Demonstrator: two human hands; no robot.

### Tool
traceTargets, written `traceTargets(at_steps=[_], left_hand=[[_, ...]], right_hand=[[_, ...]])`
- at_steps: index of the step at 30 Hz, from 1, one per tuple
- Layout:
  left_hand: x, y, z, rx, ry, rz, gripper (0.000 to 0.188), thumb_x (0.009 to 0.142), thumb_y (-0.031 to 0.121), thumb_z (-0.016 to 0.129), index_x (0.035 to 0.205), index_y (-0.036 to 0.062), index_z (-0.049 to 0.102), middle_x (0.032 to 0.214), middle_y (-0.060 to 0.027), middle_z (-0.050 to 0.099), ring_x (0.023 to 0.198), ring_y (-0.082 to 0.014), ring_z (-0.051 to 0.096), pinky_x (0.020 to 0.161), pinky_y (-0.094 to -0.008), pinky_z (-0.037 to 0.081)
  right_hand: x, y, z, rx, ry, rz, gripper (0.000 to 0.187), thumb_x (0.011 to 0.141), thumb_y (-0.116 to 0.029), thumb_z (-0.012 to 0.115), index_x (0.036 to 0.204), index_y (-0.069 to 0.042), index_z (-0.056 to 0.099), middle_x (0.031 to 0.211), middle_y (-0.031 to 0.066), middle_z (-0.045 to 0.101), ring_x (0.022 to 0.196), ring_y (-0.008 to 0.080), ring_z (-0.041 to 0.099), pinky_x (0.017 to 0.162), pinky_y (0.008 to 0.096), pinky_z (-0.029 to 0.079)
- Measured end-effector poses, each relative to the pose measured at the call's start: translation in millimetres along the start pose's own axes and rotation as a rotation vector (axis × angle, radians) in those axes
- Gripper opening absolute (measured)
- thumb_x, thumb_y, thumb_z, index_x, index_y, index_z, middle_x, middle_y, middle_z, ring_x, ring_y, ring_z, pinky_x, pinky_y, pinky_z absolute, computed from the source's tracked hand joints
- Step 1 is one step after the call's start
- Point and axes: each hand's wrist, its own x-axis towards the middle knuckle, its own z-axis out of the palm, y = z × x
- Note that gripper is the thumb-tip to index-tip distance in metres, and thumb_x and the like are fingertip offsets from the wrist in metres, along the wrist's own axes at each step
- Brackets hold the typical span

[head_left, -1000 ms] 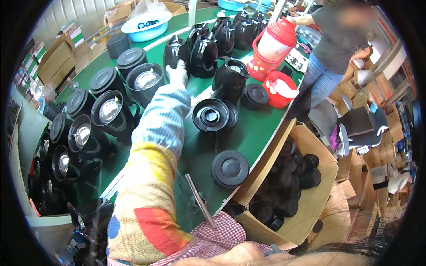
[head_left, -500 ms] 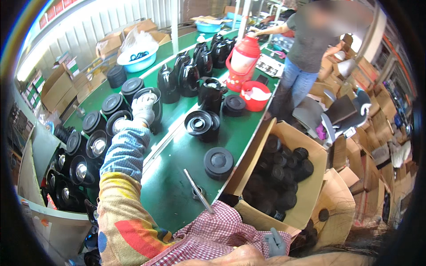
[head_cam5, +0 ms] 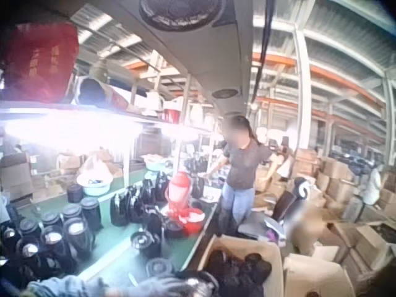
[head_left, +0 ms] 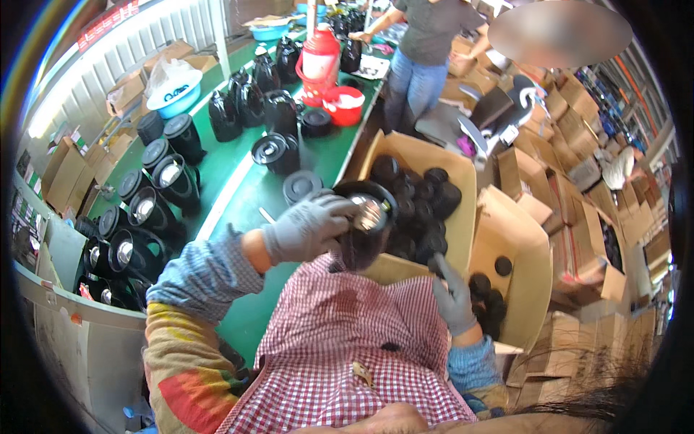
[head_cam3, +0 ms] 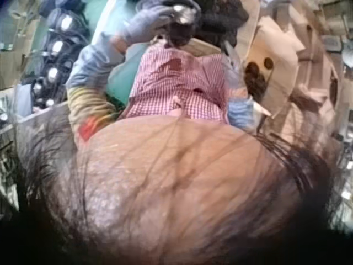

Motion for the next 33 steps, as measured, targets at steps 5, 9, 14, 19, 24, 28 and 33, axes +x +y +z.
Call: traceTargets(at_steps=[5,9,14,19,24,28,33], left_hand=[[-1.1,50.3,112.4,-0.238,-0.237,0.075,0.023,0.072,0.013,0.077,0.089,0.0019,0.066,0.142,-0.0161,0.054,0.13,-0.0395,0.051,0.109,-0.0526,0.041],[-20.2,66.0,167.5,-0.415,-0.391,0.047,0.027,0.071,0.011,0.079,0.094,0.003,0.067,0.141,-0.0175,0.055,0.127,-0.0408,0.053,0.106,-0.0503,0.044],[-6.8,86.3,167.0,-0.367,-0.371,-0.038,0.032,0.07,0.013,0.079,0.099,0.0038,0.068,0.139,-0.0162,0.057,0.12,-0.038,0.058,0.102,-0.0497,0.046],[1.0,83.6,169.9,-0.269,-0.379,-0.023,0.037,0.072,0.021,0.078,0.104,0.0052,0.066,0.138,-0.0167,0.055,0.121,-0.0366,0.057,0.101,-0.0499,0.045],[-9.6,113.7,187.9,-0.028,-0.385,-0.157,0.029,0.082,0.026,0.07,0.104,0.009,0.067,0.134,-0.0137,0.056,0.126,-0.0314,0.056,0.109,-0.0503,0.041],[0.4,116.2,187.4,-0.052,-0.382,-0.218,0.029,0.084,0.027,0.07,0.107,0.01,0.065,0.13,-0.012,0.056,0.12,-0.0316,0.059,0.105,-0.0495,0.044],[16.2,77.9,150.3,-0.61,-0.372,-0.346,0.026,0.086,0.024,0.074,0.102,0.0053,0.067,0.108,-0.0121,0.065,0.102,-0.0304,0.065,0.09,-0.0404,0.053]], right_hand=[[-10.6,24.3,12.5,0.207,-0.177,-0.029,0.044,0.106,-0.014,0.053,0.146,0.002,0.048,0.145,0.0177,0.055,0.136,0.0272,0.051,0.114,0.0338,0.037],[-74.9,67.1,34.0,0.258,-0.219,0.257,0.044,0.106,-0.02,0.053,0.144,0.001,0.05,0.138,0.0191,0.061,0.129,0.0273,0.057,0.109,0.0341,0.043],[-54.2,51.2,10.9,-0.04,-0.095,0.052,0.042,0.102,-0.025,0.059,0.134,0.002,0.059,0.131,0.0204,0.065,0.122,0.0316,0.063,0.104,0.0364,0.048],[7.7,43.6,12.0,0.022,-0.581,-0.084,0.048,0.09,-0.032,0.07,0.129,-0.005,0.065,0.122,0.0183,0.069,0.114,0.0339,0.065,0.1,0.0405,0.05],[9.3,78.0,43.0,0.163,-0.526,-0.205,0.036,0.091,-0.028,0.067,0.121,-0.008,0.07,0.117,0.0122,0.072,0.112,0.0318,0.066,0.1,0.0418,0.049],[19.3,91.8,43.6,0.209,-0.607,-0.228,0.032,0.091,-0.024,0.067,0.118,-0.007,0.071,0.119,0.0115,0.071,0.113,0.0305,0.066,0.1,0.0419,0.049],[26.8,79.2,32.8,0.214,-0.714,-0.174,0.036,0.085,-0.025,0.075,0.116,-0.005,0.072,0.122,0.0139,0.07,0.115,0.031,0.065,0.102,0.0417,0.049]])
